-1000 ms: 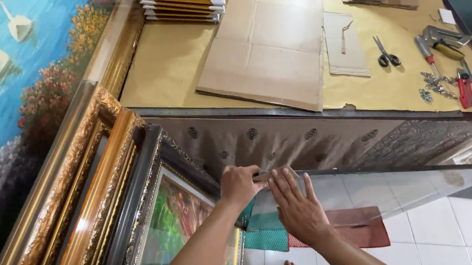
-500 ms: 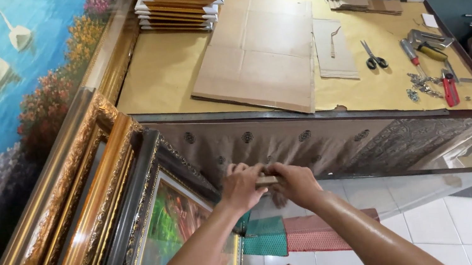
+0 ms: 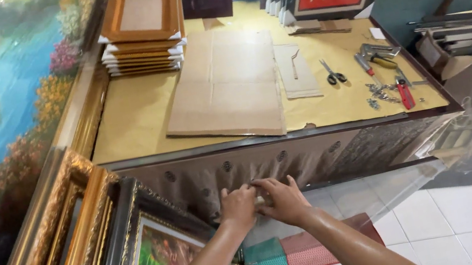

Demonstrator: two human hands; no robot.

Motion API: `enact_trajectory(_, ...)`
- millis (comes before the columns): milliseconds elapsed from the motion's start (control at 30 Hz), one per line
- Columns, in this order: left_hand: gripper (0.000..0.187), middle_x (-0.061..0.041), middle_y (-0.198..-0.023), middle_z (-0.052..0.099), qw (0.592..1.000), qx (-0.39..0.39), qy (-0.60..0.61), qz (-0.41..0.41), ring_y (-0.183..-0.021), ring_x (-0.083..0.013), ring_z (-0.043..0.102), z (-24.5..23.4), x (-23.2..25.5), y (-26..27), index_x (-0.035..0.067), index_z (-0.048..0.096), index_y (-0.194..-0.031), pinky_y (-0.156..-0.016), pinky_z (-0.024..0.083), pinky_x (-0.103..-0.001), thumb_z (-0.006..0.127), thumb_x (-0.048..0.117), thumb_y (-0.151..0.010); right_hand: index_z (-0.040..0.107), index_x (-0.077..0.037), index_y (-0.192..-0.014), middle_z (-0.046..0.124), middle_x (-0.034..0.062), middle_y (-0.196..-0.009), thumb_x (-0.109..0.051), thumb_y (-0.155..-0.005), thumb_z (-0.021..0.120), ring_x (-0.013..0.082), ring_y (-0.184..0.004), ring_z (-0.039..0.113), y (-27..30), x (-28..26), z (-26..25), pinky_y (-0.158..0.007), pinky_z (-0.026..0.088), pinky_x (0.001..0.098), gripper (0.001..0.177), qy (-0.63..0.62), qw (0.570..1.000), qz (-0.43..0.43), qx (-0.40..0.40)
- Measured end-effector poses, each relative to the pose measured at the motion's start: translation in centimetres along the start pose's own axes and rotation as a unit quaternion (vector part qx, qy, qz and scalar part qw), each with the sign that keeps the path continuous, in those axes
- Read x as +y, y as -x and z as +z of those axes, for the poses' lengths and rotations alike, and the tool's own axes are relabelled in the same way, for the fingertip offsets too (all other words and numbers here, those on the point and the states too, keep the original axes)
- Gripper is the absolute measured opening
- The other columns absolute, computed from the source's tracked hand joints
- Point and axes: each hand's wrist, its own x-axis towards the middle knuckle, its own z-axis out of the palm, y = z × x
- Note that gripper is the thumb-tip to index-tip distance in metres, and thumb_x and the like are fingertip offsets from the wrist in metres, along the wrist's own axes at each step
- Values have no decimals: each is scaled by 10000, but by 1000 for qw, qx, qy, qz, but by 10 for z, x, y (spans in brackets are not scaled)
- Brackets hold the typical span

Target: Stapling cardboard backing onto a picture frame using a manual staple gun

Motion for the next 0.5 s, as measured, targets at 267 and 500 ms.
enact_trajectory(267, 182, -11, -799, 578, 993, -57, -92, -46, -738, -252, 606, 36, -7, -42, 178, 592, -839, -733, 446, -411, 586, 27, -738, 649, -250, -943, 699, -84, -876, -349, -744, 591, 116, -881, 648, -10, 106, -107, -856, 415, 302, 230, -139, 955, 146, 219)
enact_trajectory(500, 147, -2, -737, 525, 962, -193, -53, -187, -709, -232, 589, 6, -3, -58, 187, 538, -741, -615, 498, -351, 464, 97, -831, 608, -245, -1046, 647, -77, -1019, -344, -780, 509, 141, -957, 593, -15, 234, -198, -771, 453, 336, 301, -120, 923, 342, 133)
